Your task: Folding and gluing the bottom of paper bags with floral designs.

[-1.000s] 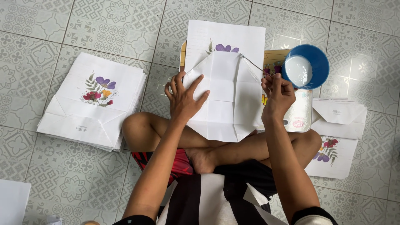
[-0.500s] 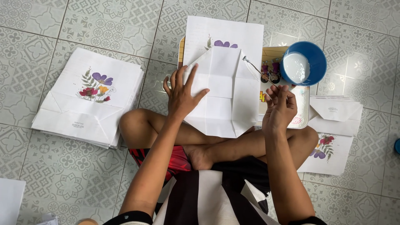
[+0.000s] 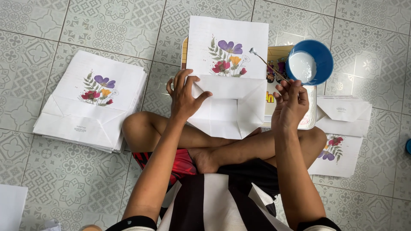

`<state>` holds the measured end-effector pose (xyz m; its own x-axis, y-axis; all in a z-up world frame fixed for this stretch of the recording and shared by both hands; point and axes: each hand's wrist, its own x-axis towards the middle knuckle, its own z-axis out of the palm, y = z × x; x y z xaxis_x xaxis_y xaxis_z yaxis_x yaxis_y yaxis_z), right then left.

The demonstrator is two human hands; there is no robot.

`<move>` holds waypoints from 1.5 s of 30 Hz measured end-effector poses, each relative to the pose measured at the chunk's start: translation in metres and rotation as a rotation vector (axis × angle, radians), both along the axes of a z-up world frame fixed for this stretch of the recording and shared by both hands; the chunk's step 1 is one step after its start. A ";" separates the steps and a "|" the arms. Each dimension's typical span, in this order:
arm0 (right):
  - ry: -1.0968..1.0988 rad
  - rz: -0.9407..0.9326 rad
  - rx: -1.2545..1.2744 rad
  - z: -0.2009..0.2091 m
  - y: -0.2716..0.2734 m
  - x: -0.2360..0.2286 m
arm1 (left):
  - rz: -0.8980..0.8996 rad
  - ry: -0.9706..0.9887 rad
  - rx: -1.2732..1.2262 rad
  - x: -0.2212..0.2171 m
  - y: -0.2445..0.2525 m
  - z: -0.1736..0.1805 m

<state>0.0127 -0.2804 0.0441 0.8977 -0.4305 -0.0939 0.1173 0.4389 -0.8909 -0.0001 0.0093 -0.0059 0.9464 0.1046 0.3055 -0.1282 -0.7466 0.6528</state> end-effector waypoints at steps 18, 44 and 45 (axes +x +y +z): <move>0.127 0.434 0.308 -0.021 0.109 0.091 | -0.124 -0.055 0.358 0.000 -0.004 -0.001; 0.043 0.476 0.381 -0.080 0.090 0.093 | -0.376 0.360 0.504 0.017 -0.045 0.017; 0.059 0.473 0.382 -0.079 0.086 0.091 | -0.383 0.400 0.496 0.017 -0.045 0.019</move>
